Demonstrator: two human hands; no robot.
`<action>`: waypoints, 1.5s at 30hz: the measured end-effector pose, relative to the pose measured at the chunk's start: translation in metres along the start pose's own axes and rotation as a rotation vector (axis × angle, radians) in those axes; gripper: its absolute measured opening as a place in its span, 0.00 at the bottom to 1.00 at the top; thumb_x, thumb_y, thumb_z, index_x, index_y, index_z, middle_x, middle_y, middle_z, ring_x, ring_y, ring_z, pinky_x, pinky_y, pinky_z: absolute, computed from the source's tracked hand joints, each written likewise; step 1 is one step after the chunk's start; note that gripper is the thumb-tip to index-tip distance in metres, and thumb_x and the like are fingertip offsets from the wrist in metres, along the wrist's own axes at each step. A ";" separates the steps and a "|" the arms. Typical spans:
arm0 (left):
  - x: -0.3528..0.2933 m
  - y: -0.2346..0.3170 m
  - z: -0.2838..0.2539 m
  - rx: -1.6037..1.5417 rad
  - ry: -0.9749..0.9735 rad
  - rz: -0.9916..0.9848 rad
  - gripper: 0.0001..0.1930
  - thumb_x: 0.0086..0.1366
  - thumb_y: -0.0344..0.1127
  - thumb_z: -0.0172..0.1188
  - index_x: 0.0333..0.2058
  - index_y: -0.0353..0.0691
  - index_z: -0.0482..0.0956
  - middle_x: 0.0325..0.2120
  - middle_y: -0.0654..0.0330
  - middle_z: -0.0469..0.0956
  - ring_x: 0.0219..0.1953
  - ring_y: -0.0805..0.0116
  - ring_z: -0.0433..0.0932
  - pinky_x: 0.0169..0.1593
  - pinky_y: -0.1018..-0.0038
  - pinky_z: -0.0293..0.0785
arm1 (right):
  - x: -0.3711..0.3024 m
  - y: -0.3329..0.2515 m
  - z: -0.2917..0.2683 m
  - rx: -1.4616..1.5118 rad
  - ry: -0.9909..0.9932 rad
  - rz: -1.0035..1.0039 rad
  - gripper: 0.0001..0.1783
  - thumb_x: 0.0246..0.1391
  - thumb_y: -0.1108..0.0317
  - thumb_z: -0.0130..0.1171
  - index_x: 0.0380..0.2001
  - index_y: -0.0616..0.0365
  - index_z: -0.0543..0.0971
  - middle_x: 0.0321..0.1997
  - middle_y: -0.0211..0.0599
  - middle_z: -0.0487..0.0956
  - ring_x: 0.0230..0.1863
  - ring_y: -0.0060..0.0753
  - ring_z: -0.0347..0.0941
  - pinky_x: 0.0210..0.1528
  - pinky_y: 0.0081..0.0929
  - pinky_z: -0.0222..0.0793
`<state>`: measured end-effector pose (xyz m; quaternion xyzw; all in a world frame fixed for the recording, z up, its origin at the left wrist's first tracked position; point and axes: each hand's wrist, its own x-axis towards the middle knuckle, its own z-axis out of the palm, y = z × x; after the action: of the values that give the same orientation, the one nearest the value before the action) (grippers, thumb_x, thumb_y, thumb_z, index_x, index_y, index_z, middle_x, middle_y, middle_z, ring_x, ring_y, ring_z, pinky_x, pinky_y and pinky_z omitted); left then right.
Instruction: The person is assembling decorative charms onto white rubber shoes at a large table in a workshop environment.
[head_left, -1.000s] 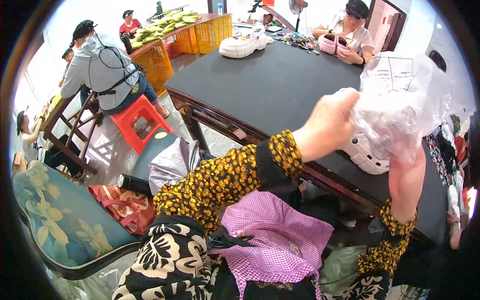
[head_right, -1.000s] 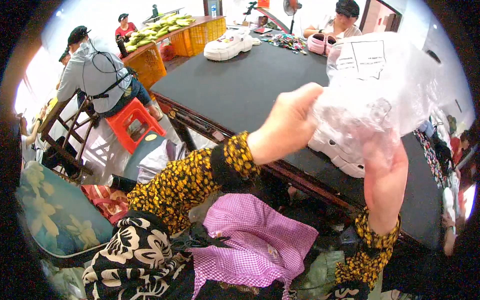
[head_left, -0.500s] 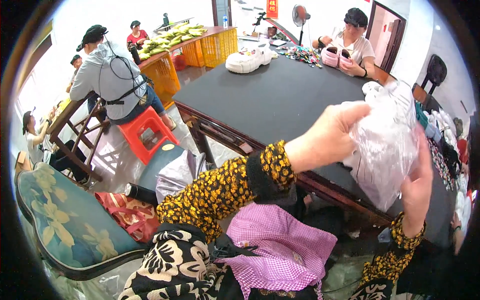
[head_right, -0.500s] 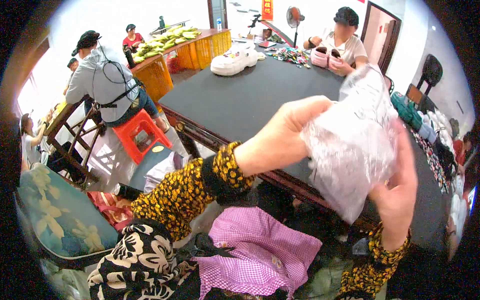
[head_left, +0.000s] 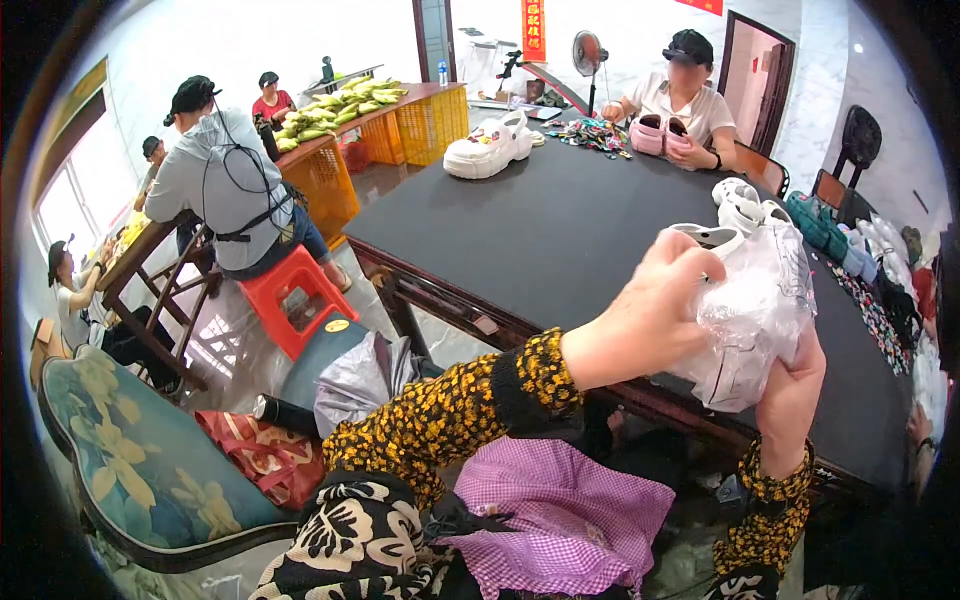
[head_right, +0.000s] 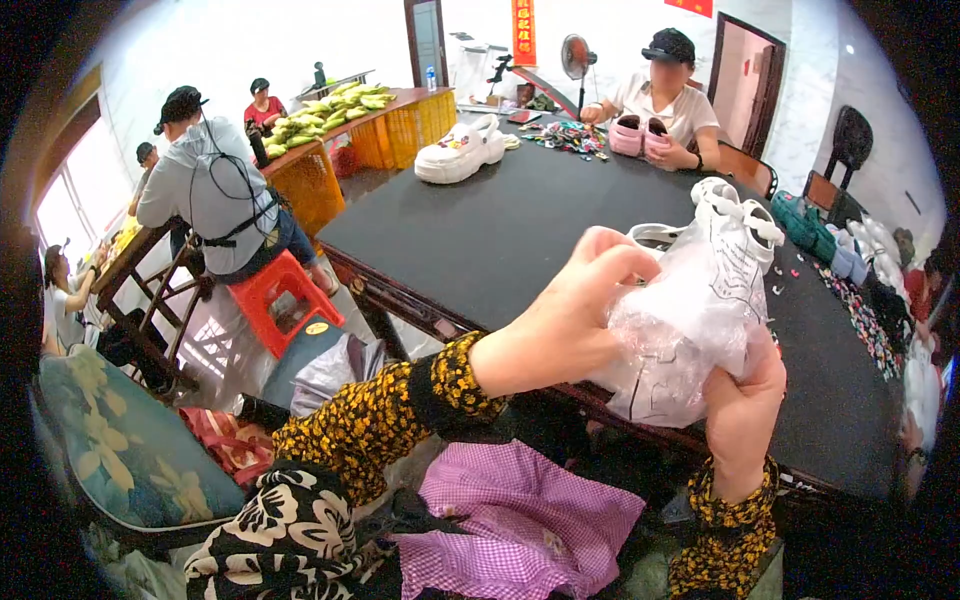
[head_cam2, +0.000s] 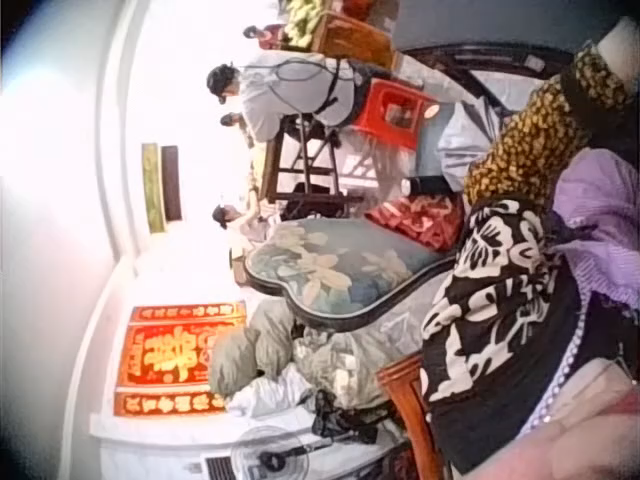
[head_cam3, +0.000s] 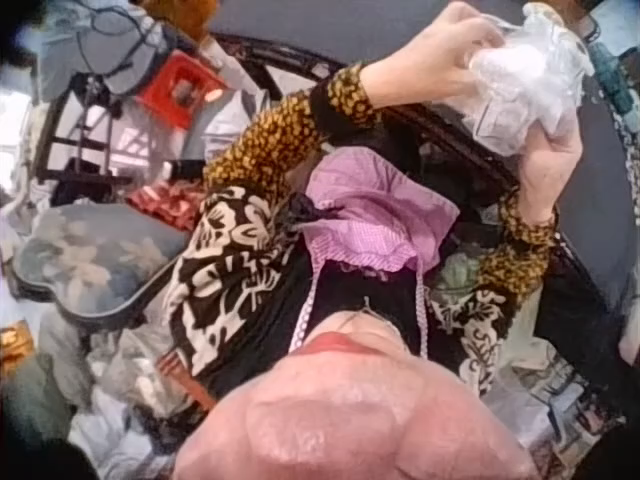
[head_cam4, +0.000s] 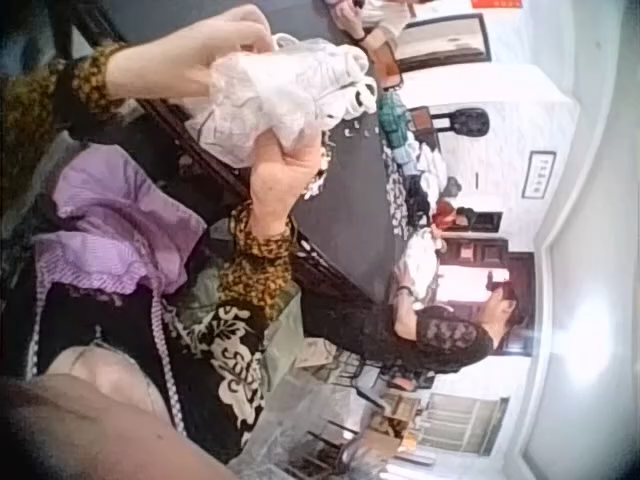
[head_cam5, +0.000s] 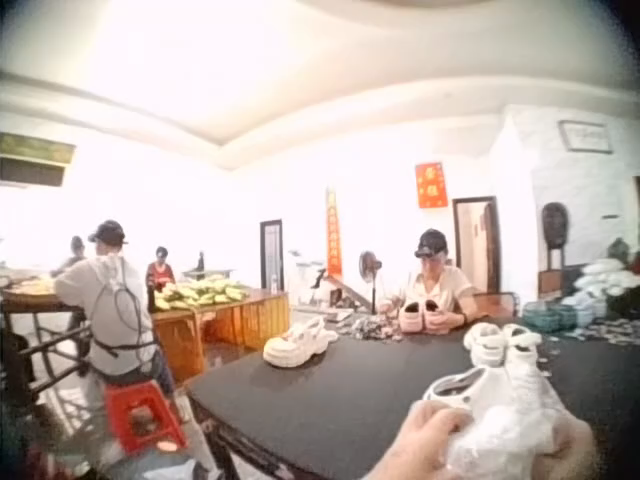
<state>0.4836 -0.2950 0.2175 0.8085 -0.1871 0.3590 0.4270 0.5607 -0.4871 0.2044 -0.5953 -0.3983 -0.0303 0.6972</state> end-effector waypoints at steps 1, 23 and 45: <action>-0.003 0.000 -0.002 0.008 0.024 0.010 0.26 0.45 0.26 0.62 0.46 0.33 0.68 0.41 0.52 0.66 0.51 0.55 0.65 0.57 0.72 0.61 | -0.002 0.002 0.000 0.063 0.016 0.037 0.23 0.47 0.85 0.47 0.50 0.68 0.70 0.48 0.38 0.75 0.49 0.27 0.71 0.53 0.25 0.65; -0.041 -0.029 -0.019 -0.301 0.222 -0.508 0.15 0.58 0.22 0.51 0.45 0.32 0.75 0.36 0.63 0.77 0.36 0.77 0.74 0.39 0.81 0.69 | -0.016 0.050 0.031 -0.404 -0.104 -0.276 0.22 0.51 0.69 0.56 0.47 0.70 0.67 0.42 0.60 0.74 0.45 0.57 0.71 0.47 0.42 0.66; 0.077 -0.081 0.025 0.730 -0.549 0.188 0.13 0.49 0.22 0.49 0.33 0.39 0.78 0.36 0.52 0.75 0.37 0.49 0.72 0.44 0.62 0.69 | 0.021 0.104 -0.067 -1.249 0.051 -0.282 0.19 0.54 0.66 0.50 0.48 0.61 0.71 0.52 0.44 0.72 0.55 0.42 0.64 0.55 0.39 0.56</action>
<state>0.5952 -0.2690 0.2200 0.9505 -0.2272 0.2115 0.0148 0.6632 -0.5049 0.1349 -0.8303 -0.3636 -0.3620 0.2177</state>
